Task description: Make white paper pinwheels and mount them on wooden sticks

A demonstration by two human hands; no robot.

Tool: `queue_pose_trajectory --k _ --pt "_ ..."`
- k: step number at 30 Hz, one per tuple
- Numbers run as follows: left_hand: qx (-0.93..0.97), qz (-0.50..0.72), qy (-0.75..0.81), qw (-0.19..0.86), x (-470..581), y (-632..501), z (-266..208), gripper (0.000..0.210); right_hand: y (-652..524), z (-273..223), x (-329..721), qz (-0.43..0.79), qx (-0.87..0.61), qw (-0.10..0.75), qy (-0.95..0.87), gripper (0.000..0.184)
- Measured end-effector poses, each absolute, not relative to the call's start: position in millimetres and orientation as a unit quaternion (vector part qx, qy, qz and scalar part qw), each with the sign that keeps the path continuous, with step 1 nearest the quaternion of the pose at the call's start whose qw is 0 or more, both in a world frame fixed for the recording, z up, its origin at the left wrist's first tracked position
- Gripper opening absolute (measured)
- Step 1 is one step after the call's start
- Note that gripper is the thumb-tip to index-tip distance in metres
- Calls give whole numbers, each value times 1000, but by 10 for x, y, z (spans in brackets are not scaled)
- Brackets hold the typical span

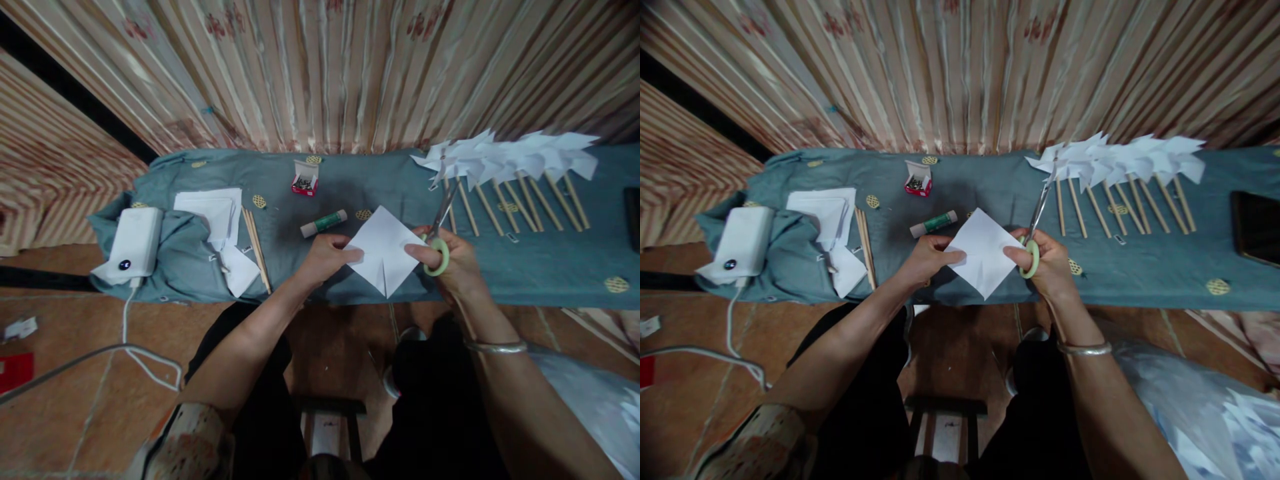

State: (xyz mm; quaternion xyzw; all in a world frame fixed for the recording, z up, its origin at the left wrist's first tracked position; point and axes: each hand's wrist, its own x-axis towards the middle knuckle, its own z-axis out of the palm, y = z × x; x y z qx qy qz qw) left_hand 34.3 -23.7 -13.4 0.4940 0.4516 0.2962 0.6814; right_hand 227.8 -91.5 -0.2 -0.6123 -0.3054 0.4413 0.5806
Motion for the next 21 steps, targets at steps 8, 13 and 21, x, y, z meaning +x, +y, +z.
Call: queue_pose_trajectory --k 8,13,21 --pt "515 329 449 652 293 -177 -82 6 -903 -29 2358 421 -612 601 -295 35" --pt "500 351 455 647 276 -132 -32 4 -895 -36 2355 419 -611 611 -280 35" --pt "496 375 462 633 283 -83 12 2 -838 -14 2308 406 -591 652 -249 33"
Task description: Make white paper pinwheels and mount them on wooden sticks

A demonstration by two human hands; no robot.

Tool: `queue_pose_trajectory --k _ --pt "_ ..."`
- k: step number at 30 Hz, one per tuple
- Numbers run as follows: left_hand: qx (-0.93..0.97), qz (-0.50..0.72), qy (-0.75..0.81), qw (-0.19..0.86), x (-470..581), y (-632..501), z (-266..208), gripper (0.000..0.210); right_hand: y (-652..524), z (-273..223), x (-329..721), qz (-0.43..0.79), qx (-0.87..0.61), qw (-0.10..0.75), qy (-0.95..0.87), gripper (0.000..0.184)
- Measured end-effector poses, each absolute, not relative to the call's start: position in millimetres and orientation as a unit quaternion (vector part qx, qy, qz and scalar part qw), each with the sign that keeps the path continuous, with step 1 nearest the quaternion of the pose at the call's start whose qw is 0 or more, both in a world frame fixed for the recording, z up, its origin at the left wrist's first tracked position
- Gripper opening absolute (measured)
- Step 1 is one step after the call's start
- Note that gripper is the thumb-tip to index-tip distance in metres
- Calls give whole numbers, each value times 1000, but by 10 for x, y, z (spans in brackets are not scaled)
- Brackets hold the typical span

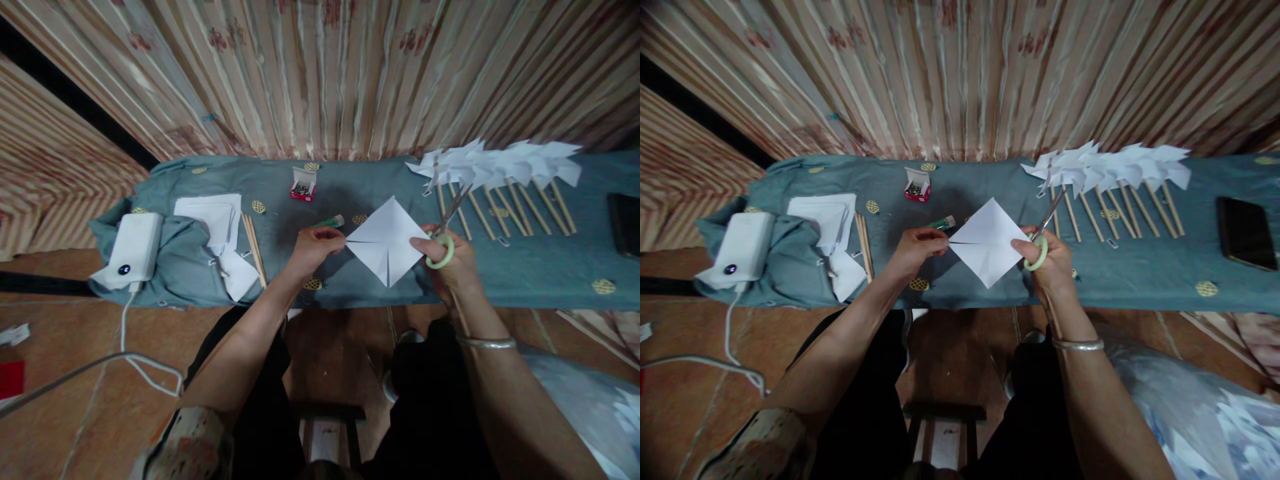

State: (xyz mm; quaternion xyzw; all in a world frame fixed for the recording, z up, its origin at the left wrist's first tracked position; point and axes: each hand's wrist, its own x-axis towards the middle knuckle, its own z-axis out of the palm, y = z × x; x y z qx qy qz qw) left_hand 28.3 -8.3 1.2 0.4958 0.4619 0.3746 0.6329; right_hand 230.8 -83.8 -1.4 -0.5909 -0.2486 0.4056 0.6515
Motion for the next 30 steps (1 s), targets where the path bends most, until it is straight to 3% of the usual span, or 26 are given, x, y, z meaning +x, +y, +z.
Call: queue_pose_trajectory --k 7,14,18,25,30 --pt "451 416 462 640 218 7 18 8 -795 3 2333 393 -592 664 -234 27" --pt "348 398 398 750 484 -318 -127 35 -695 -49 2218 382 -595 693 -139 31" --pt "383 392 371 749 697 -521 -183 42 -664 -38 2044 403 -572 704 -119 31" --pt "381 458 438 673 744 -375 -215 26 -627 -62 1831 433 -552 696 -152 35" --pt "370 492 448 648 665 -272 -181 18 -656 -148 1735 470 -563 643 -220 33"
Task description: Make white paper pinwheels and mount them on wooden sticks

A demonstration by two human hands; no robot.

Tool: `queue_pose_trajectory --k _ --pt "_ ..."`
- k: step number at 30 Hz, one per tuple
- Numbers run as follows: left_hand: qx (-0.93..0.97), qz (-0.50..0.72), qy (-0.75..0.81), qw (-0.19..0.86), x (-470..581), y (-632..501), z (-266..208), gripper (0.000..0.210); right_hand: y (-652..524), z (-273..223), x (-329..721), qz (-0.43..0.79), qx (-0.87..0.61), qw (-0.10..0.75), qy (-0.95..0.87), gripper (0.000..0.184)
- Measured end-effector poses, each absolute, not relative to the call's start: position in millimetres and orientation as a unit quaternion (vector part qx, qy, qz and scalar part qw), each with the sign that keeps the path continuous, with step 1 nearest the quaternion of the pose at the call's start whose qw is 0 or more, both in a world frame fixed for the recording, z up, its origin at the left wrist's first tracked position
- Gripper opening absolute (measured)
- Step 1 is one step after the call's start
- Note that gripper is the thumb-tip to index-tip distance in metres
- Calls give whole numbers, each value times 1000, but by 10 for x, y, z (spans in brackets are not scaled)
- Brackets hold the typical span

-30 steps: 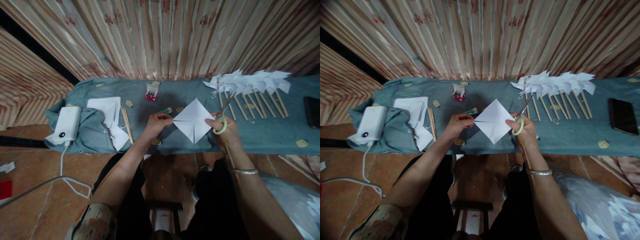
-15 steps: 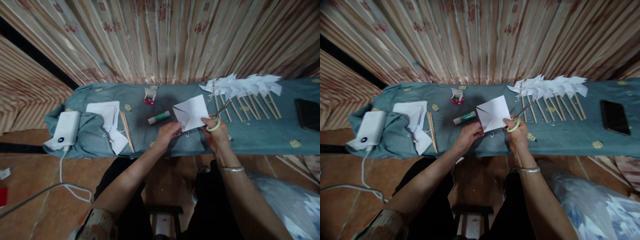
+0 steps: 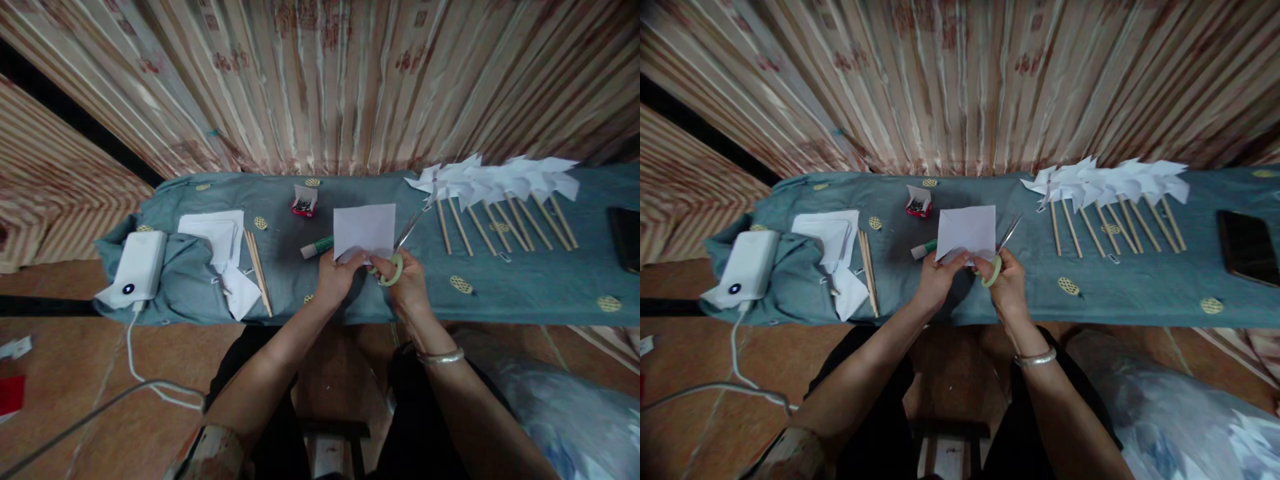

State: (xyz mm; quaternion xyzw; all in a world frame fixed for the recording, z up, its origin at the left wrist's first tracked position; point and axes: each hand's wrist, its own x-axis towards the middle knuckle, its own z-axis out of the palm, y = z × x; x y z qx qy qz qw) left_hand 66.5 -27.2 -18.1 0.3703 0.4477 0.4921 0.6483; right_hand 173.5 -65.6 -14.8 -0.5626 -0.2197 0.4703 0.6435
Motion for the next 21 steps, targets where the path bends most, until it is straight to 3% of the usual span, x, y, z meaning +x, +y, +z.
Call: queue_pose_trajectory --k 9,15,21 --pt "386 514 468 607 459 -91 -27 16 -778 -102 1681 540 -557 555 -301 40" --pt "389 539 466 584 293 26 -16 22 -985 3 1877 664 -520 384 -377 61" --pt "407 527 461 587 246 0 -54 24 -1104 24 1981 665 -533 283 -441 54"
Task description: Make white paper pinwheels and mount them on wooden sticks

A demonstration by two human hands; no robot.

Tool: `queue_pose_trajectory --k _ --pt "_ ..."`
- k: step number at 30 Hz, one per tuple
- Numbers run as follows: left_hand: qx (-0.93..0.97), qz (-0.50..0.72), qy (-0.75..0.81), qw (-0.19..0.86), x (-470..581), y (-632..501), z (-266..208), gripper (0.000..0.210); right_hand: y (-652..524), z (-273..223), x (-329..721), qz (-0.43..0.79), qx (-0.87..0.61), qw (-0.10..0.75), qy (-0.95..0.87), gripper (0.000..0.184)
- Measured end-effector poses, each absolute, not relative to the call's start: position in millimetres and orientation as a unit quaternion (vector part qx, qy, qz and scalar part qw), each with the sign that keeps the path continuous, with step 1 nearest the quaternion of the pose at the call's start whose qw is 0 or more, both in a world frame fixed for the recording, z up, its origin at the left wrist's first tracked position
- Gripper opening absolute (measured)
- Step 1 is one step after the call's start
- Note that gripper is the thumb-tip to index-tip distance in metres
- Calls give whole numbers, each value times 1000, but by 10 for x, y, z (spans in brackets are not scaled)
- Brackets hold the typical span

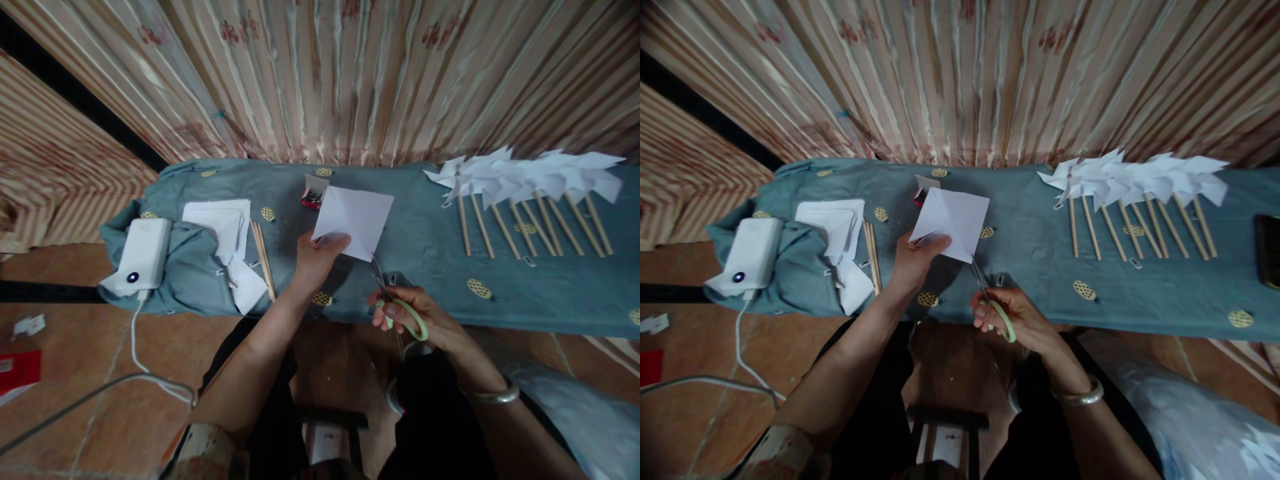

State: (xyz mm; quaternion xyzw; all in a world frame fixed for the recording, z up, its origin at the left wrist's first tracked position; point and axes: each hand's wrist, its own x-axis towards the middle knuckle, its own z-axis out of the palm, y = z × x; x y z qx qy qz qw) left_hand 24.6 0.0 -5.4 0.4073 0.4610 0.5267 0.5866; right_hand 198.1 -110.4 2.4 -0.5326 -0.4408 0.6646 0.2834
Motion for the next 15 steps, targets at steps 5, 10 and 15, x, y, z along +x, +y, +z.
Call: queue_pose_trajectory --k 5,10,15 --pt "431 502 471 583 273 -35 -88 27 -1086 -19 1964 658 -533 286 -449 54" --pt "438 486 480 584 294 -52 -88 23 -1062 -22 1956 658 -536 289 -442 57" --pt "431 492 473 590 301 -62 -75 22 -1050 26 1951 649 -535 294 -454 59"
